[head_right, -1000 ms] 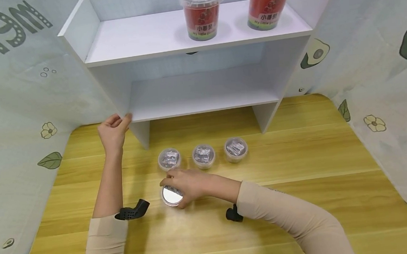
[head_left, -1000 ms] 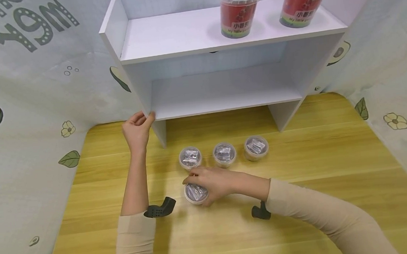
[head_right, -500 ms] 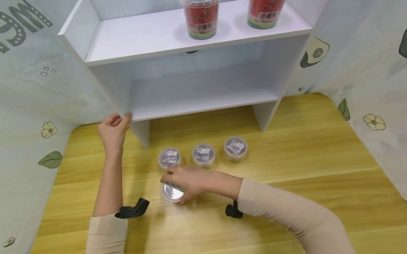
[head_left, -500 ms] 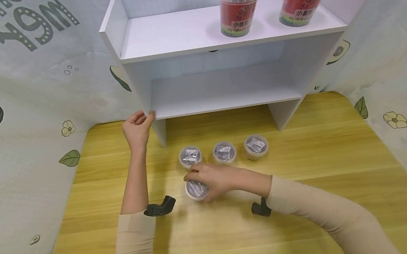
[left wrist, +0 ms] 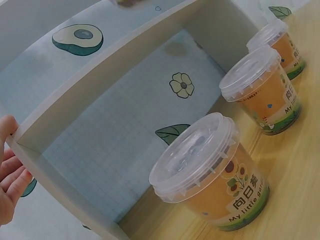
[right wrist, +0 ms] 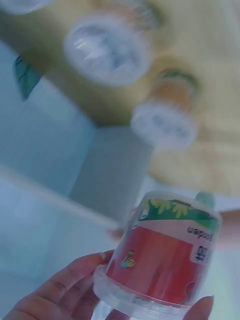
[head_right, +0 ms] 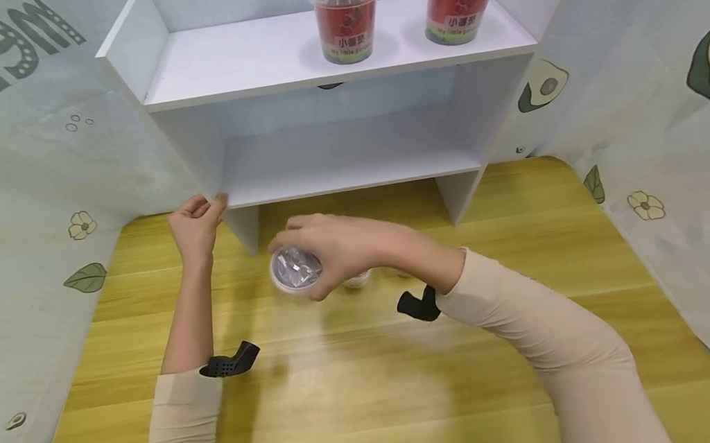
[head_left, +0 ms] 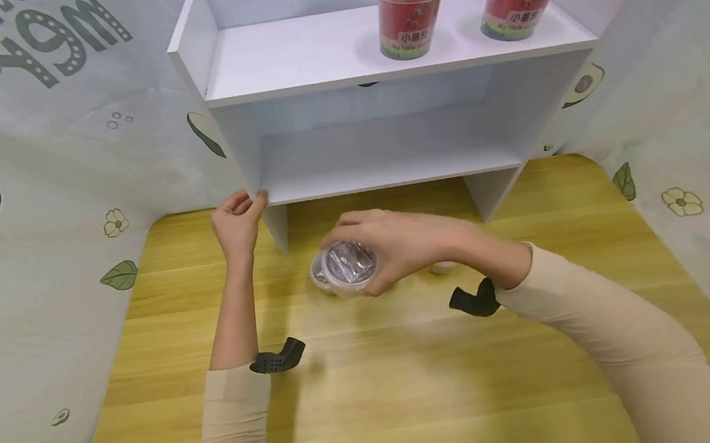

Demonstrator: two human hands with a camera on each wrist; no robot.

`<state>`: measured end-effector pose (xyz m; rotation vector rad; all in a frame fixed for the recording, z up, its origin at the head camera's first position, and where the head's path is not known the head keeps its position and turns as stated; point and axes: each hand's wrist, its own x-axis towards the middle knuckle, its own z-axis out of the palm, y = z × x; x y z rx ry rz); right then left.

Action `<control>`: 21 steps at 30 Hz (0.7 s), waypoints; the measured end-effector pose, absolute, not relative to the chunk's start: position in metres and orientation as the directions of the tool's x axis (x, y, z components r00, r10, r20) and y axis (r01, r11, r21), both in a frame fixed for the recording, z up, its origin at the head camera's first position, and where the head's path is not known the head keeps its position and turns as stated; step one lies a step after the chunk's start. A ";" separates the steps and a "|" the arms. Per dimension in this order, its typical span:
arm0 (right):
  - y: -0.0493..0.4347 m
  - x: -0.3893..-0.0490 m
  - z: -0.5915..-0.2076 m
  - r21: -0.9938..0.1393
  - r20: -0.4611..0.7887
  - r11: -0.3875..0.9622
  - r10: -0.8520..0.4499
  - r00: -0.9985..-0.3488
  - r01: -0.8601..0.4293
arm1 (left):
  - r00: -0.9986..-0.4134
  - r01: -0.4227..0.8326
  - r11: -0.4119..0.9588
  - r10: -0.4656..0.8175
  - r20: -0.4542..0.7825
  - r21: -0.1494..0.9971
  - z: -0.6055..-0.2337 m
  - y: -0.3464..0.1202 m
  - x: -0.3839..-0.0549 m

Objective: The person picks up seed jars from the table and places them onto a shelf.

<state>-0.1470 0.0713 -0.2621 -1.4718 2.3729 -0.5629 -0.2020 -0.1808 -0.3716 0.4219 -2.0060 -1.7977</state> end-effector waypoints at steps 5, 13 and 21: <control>0.080 -0.156 -0.233 -0.445 -0.061 0.397 -0.908 -0.415 -0.803 | -0.872 0.064 0.124 -0.475 0.116 0.990 -0.371 -0.181 -0.202; 0.092 -0.167 -0.199 -0.409 -0.070 0.409 -0.906 -0.418 -0.816 | -0.881 0.073 0.103 -0.460 0.113 0.992 -0.370 -0.182 -0.202; 0.100 -0.173 -0.182 -0.402 -0.117 0.458 -0.885 -0.451 -0.793 | -0.879 0.067 0.103 -0.464 0.107 0.992 -0.369 -0.182 -0.202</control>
